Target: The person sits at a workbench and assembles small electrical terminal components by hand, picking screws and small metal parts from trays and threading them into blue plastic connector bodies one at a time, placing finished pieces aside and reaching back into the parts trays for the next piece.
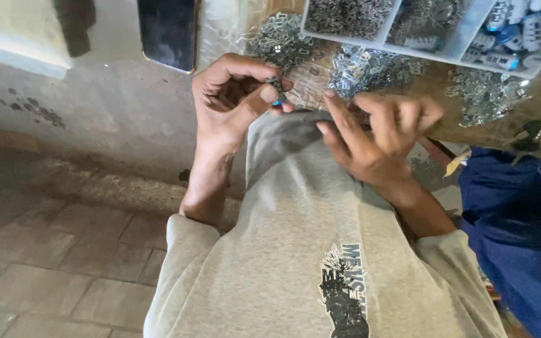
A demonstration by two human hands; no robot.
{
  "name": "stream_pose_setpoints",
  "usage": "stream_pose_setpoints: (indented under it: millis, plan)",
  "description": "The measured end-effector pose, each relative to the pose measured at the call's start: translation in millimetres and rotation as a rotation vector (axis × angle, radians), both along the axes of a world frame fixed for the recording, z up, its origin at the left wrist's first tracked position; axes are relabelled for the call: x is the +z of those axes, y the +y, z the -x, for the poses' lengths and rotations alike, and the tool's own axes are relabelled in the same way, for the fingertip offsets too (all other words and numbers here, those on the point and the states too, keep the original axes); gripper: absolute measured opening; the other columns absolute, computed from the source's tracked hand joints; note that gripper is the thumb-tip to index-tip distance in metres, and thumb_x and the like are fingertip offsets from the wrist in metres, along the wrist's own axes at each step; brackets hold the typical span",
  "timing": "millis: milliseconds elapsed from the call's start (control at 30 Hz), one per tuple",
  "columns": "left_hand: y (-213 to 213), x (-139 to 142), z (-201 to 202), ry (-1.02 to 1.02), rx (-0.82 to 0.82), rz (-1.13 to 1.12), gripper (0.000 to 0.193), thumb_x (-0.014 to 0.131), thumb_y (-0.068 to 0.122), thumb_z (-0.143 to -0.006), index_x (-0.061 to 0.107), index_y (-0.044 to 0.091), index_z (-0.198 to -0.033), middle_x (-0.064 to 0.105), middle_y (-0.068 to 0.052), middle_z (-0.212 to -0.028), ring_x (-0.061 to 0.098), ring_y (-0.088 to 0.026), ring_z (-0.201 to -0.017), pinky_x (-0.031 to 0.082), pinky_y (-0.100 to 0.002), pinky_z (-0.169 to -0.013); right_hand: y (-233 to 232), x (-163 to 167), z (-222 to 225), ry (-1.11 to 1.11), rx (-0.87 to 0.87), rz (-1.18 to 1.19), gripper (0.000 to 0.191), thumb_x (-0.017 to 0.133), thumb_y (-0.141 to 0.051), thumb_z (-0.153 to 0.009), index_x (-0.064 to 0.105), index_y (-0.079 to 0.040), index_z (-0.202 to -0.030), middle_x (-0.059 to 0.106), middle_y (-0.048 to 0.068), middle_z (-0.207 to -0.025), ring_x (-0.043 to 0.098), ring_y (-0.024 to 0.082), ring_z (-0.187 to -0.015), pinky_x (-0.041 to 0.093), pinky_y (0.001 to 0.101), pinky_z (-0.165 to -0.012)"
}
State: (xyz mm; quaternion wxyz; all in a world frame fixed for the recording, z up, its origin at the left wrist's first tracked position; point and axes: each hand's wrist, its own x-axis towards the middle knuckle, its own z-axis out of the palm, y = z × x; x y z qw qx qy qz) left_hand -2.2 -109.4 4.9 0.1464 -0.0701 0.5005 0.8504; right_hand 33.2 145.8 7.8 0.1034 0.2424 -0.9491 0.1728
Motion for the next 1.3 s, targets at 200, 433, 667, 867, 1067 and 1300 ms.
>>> stream_pose_setpoints:
  millis: [200, 433, 667, 867, 1067, 1300]
  plan:
    - [-17.1, 0.7, -12.3, -0.035, -0.007, 0.005, 0.019, 0.069, -0.008, -0.103, 0.066, -0.005, -0.122, 0.073, -0.014, -0.107, 0.077, -0.021, -0.086, 0.065, -0.028, -0.076, -29.1, 7.4, 12.2, -0.001, 0.069, -0.084, 0.035, 0.075, -0.041, -0.106, 0.081, -0.014, -0.128, 0.062, -0.001, -0.113, 0.050, 0.022, -0.110, 0.027, 0.0472, -0.098]
    - [-20.7, -5.5, -19.0, -0.023, -0.110, -0.072, 0.021, 0.067, -0.001, -0.106, 0.065, -0.004, -0.126, 0.072, -0.015, -0.115, 0.077, -0.019, -0.093, 0.065, -0.028, -0.081, -33.0, -2.2, 11.7, 0.062, 0.157, -0.042, 0.020, 0.082, -0.033, -0.098, 0.083, -0.017, -0.109, 0.064, -0.005, -0.104, 0.054, 0.017, -0.101, 0.029, 0.0469, -0.092]
    - [-20.4, -4.8, -20.0, -0.033, -0.153, -0.075, 0.022, 0.067, 0.000, -0.108, 0.064, -0.003, -0.129, 0.074, -0.014, -0.111, 0.076, -0.017, -0.095, 0.065, -0.027, -0.083, -37.7, -10.2, 6.1, 0.136, 0.160, -0.061, 0.021, 0.081, -0.032, -0.100, 0.083, -0.018, -0.116, 0.065, -0.008, -0.103, 0.052, 0.015, -0.102, 0.028, 0.0476, -0.092]
    - [-17.2, -6.2, -20.2, -0.022, -0.183, -0.088, 0.023, 0.069, -0.001, -0.107, 0.064, -0.004, -0.130, 0.072, -0.014, -0.115, 0.074, -0.017, -0.099, 0.065, -0.028, -0.087, -34.5, 0.6, 18.2, 0.074, 0.311, 0.325, 0.018, 0.087, -0.018, -0.094, 0.079, -0.016, -0.109, 0.070, 0.001, -0.103, 0.063, 0.019, -0.099, 0.039, 0.0443, -0.090]
    - [-10.8, -2.9, -19.6, -0.066, -0.235, -0.116, 0.025, 0.072, 0.000, -0.104, 0.066, -0.004, -0.128, 0.074, -0.013, -0.113, 0.075, -0.016, -0.096, 0.065, -0.027, -0.086, -43.3, 20.0, 32.7, -0.163, 0.261, 0.658, 0.021, 0.085, 0.008, -0.093, 0.073, -0.004, -0.104, 0.071, 0.007, -0.104, 0.072, 0.023, -0.095, 0.050, 0.0400, -0.084]
    - [-5.1, 2.7, -14.5, 0.056, -0.279, 0.088, 0.021, 0.075, 0.002, -0.103, 0.071, -0.004, -0.123, 0.074, -0.013, -0.112, 0.074, -0.015, -0.096, 0.064, -0.026, -0.084, -39.6, 38.6, 44.4, -0.154, 0.379, 0.367, 0.021, 0.087, -0.002, -0.093, 0.066, -0.005, -0.095, 0.073, 0.006, -0.102, 0.074, 0.025, -0.089, 0.049, 0.0411, -0.086]
